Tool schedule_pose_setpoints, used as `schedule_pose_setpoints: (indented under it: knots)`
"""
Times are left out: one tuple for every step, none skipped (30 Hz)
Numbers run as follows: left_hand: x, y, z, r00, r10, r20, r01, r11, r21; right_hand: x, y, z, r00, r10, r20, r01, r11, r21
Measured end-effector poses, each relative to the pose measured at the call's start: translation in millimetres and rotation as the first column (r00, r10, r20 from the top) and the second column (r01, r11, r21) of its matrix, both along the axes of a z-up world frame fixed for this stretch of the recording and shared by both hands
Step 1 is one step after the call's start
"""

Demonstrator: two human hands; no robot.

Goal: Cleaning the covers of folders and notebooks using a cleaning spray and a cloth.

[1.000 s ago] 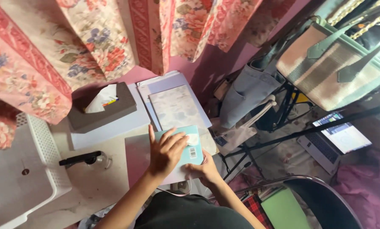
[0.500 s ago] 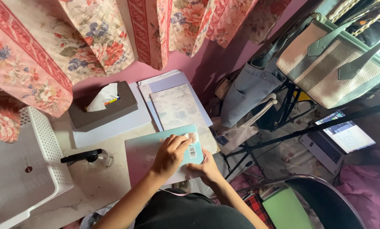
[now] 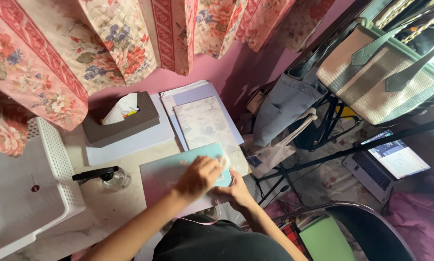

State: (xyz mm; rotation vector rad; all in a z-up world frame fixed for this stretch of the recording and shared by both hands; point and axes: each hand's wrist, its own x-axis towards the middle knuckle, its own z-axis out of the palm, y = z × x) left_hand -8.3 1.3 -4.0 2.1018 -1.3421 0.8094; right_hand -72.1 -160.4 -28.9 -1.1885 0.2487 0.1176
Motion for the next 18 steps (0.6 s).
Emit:
schedule_pose_setpoints:
  knots:
    - [9.7,2.3,3.7,1.000,-0.001,0.004,0.001,1.000,-0.002,1.0,0.1,5.5,1.000,-0.001,0.004,0.001,1.000,-0.002]
    - [16.7,6.1,6.6,1.000,0.007,-0.003,-0.007,1.000,-0.004,-0.5,1.6,10.0,1.000,0.016,0.006,-0.016,1.000,-0.023]
    - [23.7,9.7,9.2,1.000,0.015,-0.009,-0.015,1.000,-0.006,-2.0,2.9,14.3,0.999,0.032,0.007,-0.032,0.999,-0.043]
    - [18.9,5.7,1.2,1.000,0.012,-0.012,-0.012,1.000,-0.004,-2.8,0.5,4.9,1.000,0.029,0.004,-0.029,0.999,-0.041]
    - [13.7,1.7,-6.4,0.998,0.029,-0.049,-0.031,0.999,-0.023,-3.9,-1.8,-4.1,1.000,0.027,0.009,-0.027,0.998,-0.048]
    - [12.6,-5.3,-12.5,0.996,0.046,-0.079,-0.050,0.998,-0.046,-0.8,-7.3,-11.4,0.999,0.025,0.022,-0.024,0.998,-0.060]
    - [15.6,-6.2,-9.7,0.996,0.043,-0.074,-0.046,0.998,-0.049,-1.3,-8.7,-6.2,0.999,0.022,0.027,-0.021,0.998,-0.063]
    - [17.4,-4.0,-7.4,0.997,0.038,-0.071,-0.041,0.998,-0.047,-1.9,-7.5,-1.8,0.999,0.029,0.030,-0.028,0.998,-0.059]
    - [19.0,-1.6,-5.3,0.997,0.033,-0.069,-0.037,0.998,-0.045,-2.6,-6.3,2.4,0.999,0.036,0.033,-0.035,0.998,-0.054]
    - [20.5,-1.1,-11.0,0.997,0.033,-0.069,-0.036,0.998,-0.043,-4.2,-3.0,5.5,0.999,0.036,0.032,-0.034,0.998,-0.053]
    - [21.9,-0.9,-16.4,0.996,0.062,-0.056,-0.064,0.997,-0.034,-5.9,0.0,8.8,0.999,0.025,0.020,-0.025,0.999,-0.035]
    - [27.2,-2.9,-20.2,0.995,0.089,-0.037,-0.090,0.996,-0.028,-4.2,1.0,13.7,1.000,0.012,0.014,-0.012,1.000,-0.021]
    - [22.5,-4.1,-13.9,0.996,0.085,-0.030,-0.086,0.996,-0.030,-3.9,-3.0,12.3,1.000,0.009,0.020,-0.008,1.000,-0.023]
    - [16.3,-3.4,-8.4,0.995,0.081,-0.064,-0.082,0.996,-0.027,-4.2,-5.7,10.3,1.000,0.019,0.021,-0.018,1.000,-0.023]
    - [10.1,-2.5,-3.4,0.992,0.076,-0.097,-0.079,0.997,-0.023,-4.4,-8.1,7.9,0.999,0.029,0.022,-0.028,0.999,-0.023]
    - [15.7,-1.1,-2.3,0.992,0.078,-0.099,-0.081,0.997,-0.021,-4.0,-5.6,10.8,0.999,0.030,0.020,-0.030,0.999,-0.021]
    - [21.2,0.1,-1.3,0.989,0.120,-0.081,-0.124,0.992,-0.037,-3.7,-3.5,13.6,0.999,0.035,0.027,-0.034,0.999,-0.032]
    - [28.0,0.9,0.4,0.985,0.159,-0.062,-0.163,0.985,-0.053,-2.7,-1.4,16.7,0.999,0.036,0.036,-0.035,0.999,-0.042]
